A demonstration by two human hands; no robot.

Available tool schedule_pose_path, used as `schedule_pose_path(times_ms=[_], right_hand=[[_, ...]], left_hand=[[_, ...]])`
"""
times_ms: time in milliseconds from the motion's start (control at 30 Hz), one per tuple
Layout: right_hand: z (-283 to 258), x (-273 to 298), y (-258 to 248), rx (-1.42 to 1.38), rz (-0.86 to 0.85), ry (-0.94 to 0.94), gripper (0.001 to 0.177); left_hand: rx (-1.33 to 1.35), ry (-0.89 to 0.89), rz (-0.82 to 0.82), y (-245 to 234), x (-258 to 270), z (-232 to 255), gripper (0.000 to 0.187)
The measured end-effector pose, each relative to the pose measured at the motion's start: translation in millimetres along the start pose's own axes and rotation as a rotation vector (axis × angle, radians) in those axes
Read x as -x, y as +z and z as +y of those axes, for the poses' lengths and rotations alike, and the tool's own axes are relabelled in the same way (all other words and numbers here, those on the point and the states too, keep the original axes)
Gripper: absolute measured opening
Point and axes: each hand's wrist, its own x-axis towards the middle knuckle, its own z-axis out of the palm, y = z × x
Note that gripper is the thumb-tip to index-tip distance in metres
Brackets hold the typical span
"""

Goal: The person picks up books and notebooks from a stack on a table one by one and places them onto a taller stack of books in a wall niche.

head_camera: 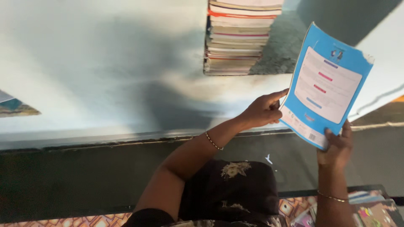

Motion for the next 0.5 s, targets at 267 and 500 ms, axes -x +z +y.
schedule_pose_path(times_ms=[267,500], right_hand=[[-32.9,-49.3,79.8,-0.008,-0.132,0.073,0.06],[-33.3,-111.5,141.7,0.078,-0.199,0.057,0.056]], left_hand=[[-0.055,0.104,0.092,-50.7,-17.0,36.4,0.083],[-0.027,0.142,0.178,-110.9,-37.9,71.7,0.08]])
